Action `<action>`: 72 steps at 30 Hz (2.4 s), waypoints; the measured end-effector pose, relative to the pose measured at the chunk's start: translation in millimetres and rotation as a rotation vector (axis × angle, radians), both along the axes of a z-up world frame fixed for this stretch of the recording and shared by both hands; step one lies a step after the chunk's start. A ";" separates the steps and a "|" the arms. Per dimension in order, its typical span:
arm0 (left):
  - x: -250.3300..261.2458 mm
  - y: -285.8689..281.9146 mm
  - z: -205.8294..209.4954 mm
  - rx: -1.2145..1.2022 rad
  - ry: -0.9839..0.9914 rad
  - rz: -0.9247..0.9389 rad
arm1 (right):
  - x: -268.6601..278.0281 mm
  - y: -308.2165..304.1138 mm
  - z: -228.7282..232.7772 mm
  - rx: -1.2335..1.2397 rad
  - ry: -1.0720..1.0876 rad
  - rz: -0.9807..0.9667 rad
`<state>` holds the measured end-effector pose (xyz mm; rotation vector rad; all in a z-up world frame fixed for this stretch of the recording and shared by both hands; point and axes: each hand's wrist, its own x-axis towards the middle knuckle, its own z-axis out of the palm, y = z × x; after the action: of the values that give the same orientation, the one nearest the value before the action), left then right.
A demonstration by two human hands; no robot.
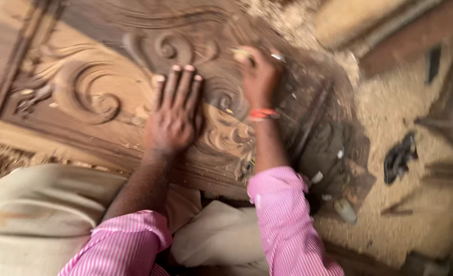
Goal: The person sits cross-legged on the floor and uses a chisel to carve intricate floral patterns into a large, dark wooden panel. The person holds the panel steady with one hand while carefully chiseling the wood with the other, creating fine details in the design.
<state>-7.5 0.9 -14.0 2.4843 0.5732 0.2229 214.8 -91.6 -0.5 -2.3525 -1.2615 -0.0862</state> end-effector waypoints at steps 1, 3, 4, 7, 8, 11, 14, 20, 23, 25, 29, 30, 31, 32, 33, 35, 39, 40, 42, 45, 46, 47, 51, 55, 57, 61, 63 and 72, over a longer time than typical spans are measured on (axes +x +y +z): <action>5.5 2.1 0.2 0.018 -0.013 -0.001 | 1.7 4.1 -3.6 0.001 -0.018 -0.011; 9.0 1.8 3.8 0.014 0.034 -0.026 | 2.5 10.9 -5.5 0.018 -0.006 0.076; 9.4 3.8 3.1 0.016 0.063 -0.029 | 2.9 16.2 -6.4 0.029 0.005 0.129; 13.3 0.7 -8.2 0.025 -0.011 -0.007 | 17.2 -2.0 13.9 -0.057 0.038 0.109; 12.6 2.5 -10.2 0.060 0.009 -0.007 | 19.2 0.1 15.6 -0.039 0.013 0.093; 6.3 -1.3 -7.1 0.094 0.067 -0.027 | 8.0 -4.0 15.5 -0.015 0.019 0.024; 11.6 1.4 0.1 0.043 0.060 -0.029 | 2.1 5.9 7.4 -0.016 0.007 0.047; 6.8 0.9 -5.1 0.076 0.016 0.001 | 24.7 -11.6 10.5 -0.119 0.015 0.083; 6.3 -0.6 -2.3 0.014 0.010 -0.012 | 17.2 -16.9 7.0 -0.110 -0.063 0.012; 9.0 2.0 0.6 -0.001 0.010 0.001 | 6.5 -9.0 -0.8 -0.106 -0.041 0.032; 4.6 -0.5 -1.4 -0.010 0.020 -0.010 | 17.0 -12.1 7.5 -0.136 -0.148 0.153; 3.1 -2.4 -2.3 0.013 0.008 -0.011 | 20.1 -22.4 16.9 -0.131 -0.153 0.129; 5.3 -0.5 -3.5 0.043 -0.012 0.002 | 26.1 -21.0 20.8 -0.118 -0.166 0.118; 7.2 2.7 -4.6 0.046 -0.010 0.012 | 26.5 -12.6 15.7 -0.076 -0.045 0.099; 7.5 3.0 -4.2 0.044 -0.007 0.000 | 20.3 -11.5 10.8 -0.041 0.079 0.057; 9.4 0.5 -0.5 0.026 -0.006 -0.012 | 12.0 -10.4 5.0 -0.001 0.072 0.046; 8.2 1.0 3.1 0.004 -0.003 -0.006 | 8.0 0.0 0.7 -0.020 -0.089 0.106; 4.9 0.3 1.5 -0.001 0.012 -0.006 | 6.7 -3.1 -0.1 -0.038 -0.025 0.103; 7.4 -0.6 -1.3 0.037 -0.018 -0.011 | 8.8 -10.5 3.4 0.047 0.037 0.053; 4.8 3.8 1.3 0.030 -0.019 0.001 | 2.1 2.9 -10.9 0.153 0.140 -0.064; 4.4 2.1 4.0 0.015 -0.015 -0.010 | -4.1 6.1 -15.5 0.183 0.173 -0.127; 7.4 3.2 5.6 0.006 -0.008 -0.014 | -7.0 12.9 -18.7 0.160 0.107 -0.090; 7.2 0.9 3.3 -0.015 0.000 -0.007 | -1.7 30.2 -27.2 0.104 0.113 0.032; 5.7 0.1 -1.4 0.072 0.014 -0.011 | 7.0 18.4 -22.9 0.100 0.056 -0.043; 5.4 3.5 -2.2 0.088 0.019 -0.005 | 1.1 28.8 -28.8 0.169 0.142 -0.076; 7.0 2.0 2.4 0.021 0.002 -0.014 | -20.7 53.8 -36.2 0.073 0.025 -0.049; 8.4 1.8 1.2 0.022 -0.001 -0.013 | -8.8 61.4 -31.5 0.093 0.089 0.043; 1.3 -0.5 1.7 0.049 -0.062 -0.010 | -14.7 67.0 -43.3 0.149 0.115 0.152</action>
<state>-6.2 0.5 -12.2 2.5175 0.5348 0.3126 200.0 -24.6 -43.9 -2.0986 -1.3258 0.0043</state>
